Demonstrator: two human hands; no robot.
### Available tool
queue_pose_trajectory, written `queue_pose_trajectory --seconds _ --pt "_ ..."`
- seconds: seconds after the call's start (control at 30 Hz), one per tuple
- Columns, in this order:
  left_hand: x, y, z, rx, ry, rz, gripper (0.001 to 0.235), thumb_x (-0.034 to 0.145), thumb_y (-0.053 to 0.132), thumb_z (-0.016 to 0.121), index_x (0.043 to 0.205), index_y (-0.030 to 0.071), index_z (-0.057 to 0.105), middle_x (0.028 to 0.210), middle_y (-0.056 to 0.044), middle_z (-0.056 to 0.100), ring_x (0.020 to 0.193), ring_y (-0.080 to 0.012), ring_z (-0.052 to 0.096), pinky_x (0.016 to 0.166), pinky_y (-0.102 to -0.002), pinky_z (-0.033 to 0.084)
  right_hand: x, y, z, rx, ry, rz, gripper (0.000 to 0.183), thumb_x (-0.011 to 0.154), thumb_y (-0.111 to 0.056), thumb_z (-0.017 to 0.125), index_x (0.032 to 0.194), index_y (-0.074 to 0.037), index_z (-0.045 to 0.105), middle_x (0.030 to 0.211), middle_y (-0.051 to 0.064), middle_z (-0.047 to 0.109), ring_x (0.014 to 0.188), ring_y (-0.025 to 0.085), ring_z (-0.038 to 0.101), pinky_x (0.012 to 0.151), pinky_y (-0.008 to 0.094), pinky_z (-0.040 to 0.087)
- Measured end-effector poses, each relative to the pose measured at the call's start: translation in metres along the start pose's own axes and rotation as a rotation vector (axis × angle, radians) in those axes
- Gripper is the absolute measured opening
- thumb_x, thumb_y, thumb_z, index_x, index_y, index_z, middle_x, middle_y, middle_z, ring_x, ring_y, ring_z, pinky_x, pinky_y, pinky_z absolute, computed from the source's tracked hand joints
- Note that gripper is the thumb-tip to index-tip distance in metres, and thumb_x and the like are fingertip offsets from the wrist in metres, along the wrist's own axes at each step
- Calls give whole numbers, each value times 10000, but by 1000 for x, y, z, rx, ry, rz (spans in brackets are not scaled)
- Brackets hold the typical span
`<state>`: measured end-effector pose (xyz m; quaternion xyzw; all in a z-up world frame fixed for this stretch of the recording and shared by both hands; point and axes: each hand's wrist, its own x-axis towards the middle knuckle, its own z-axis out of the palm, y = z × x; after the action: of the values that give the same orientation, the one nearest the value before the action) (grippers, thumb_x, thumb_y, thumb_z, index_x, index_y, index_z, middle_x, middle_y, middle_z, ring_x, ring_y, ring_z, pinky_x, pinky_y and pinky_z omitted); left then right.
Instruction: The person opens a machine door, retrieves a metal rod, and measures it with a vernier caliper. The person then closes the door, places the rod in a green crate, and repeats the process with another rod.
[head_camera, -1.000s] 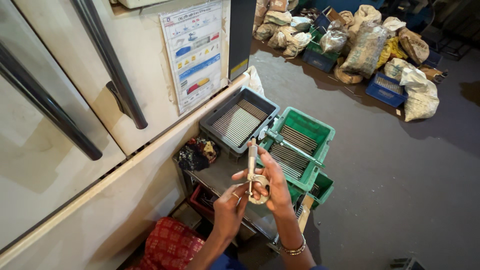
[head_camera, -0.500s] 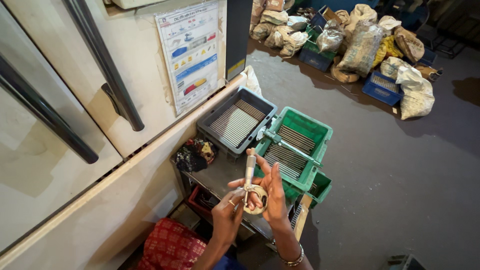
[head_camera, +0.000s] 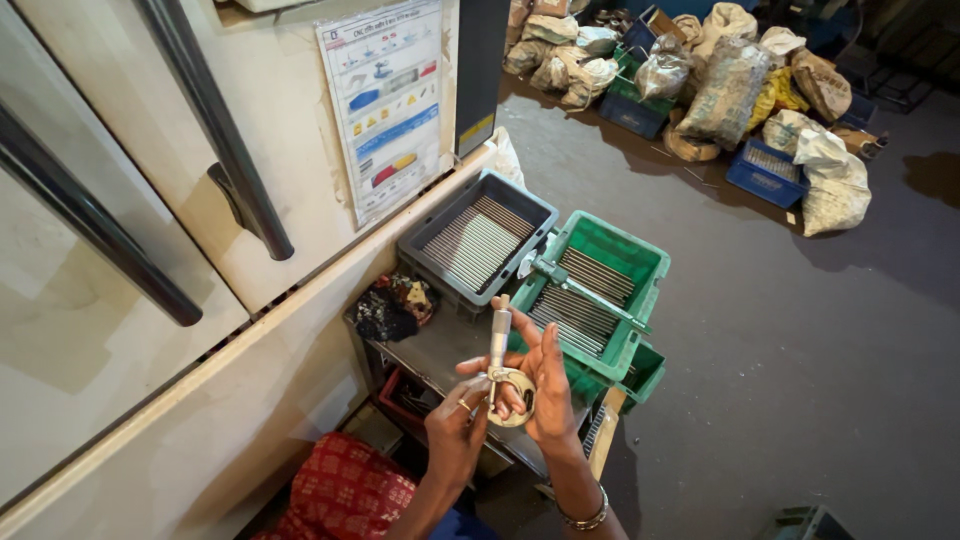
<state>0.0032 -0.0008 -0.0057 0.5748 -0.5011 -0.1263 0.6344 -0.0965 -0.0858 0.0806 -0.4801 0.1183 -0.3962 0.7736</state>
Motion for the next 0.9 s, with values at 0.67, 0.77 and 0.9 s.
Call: queue_pose_trajectory --seconds 0.67,0.77,0.9 --pt "2 9 -8 21 11 63 275 892 -41 676 1150 40 723 1070 -115 756 900 -228 773 734 -313 603 7 1 9 -164 112 42 544 1065 -249 538 1521 15 406 874 233 757 364 8 440 348 174 370" --pt "4 15 -10 16 -15 7 260 903 -23 675 1149 43 728 1038 -110 762 870 -216 775 708 -310 599 8 -1 9 -173 103 29 553 1061 -259 541 1520 21 416 871 229 767 359 9 440 342 171 370" --pt "5 22 -10 -5 -47 -114 252 921 -14 661 1153 42 741 987 -96 778 818 -189 790 686 -300 604 8 -3 10 -137 56 46 537 1078 -260 504 1530 18 424 891 228 772 362 1 426 349 168 379"
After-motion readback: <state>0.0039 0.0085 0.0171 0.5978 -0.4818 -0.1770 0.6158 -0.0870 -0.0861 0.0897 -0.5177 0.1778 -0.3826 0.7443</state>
